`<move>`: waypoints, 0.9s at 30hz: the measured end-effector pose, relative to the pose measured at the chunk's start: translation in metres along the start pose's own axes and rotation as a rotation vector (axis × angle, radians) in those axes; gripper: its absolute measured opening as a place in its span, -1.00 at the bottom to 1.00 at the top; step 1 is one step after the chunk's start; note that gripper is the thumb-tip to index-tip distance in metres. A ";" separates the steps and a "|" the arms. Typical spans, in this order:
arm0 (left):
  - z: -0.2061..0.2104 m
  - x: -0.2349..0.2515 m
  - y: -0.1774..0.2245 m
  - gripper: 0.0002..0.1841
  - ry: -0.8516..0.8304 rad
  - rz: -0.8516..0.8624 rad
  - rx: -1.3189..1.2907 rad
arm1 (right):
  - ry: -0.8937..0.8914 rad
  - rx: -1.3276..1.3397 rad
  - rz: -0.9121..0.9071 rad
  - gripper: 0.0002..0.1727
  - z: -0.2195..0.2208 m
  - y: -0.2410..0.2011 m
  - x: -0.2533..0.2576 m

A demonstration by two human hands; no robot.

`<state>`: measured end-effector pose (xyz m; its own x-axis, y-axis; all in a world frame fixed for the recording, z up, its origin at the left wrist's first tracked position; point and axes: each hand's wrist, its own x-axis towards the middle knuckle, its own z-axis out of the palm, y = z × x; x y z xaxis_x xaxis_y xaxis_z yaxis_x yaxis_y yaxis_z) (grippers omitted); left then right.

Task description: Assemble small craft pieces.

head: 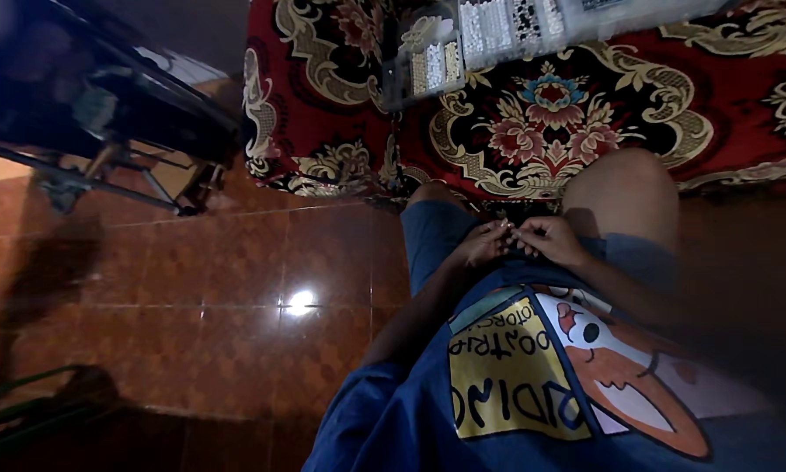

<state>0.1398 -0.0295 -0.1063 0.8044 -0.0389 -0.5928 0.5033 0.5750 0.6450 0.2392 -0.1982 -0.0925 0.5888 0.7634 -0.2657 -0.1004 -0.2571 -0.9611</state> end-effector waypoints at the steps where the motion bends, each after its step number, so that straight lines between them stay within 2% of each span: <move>1: 0.000 0.000 0.000 -0.76 0.001 0.004 0.002 | 0.001 0.001 -0.001 -0.84 0.000 0.000 0.000; 8: 0.003 -0.002 0.001 -0.80 0.041 0.022 0.080 | 0.012 0.005 0.003 -0.83 0.000 0.000 0.000; 27: 0.004 0.000 0.001 -0.80 0.086 0.034 0.092 | 0.013 0.003 0.034 -0.83 0.000 -0.002 0.001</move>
<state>0.1412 -0.0317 -0.1036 0.7931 0.0518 -0.6068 0.5065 0.4974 0.7044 0.2401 -0.1968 -0.0912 0.5956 0.7462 -0.2972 -0.1227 -0.2812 -0.9518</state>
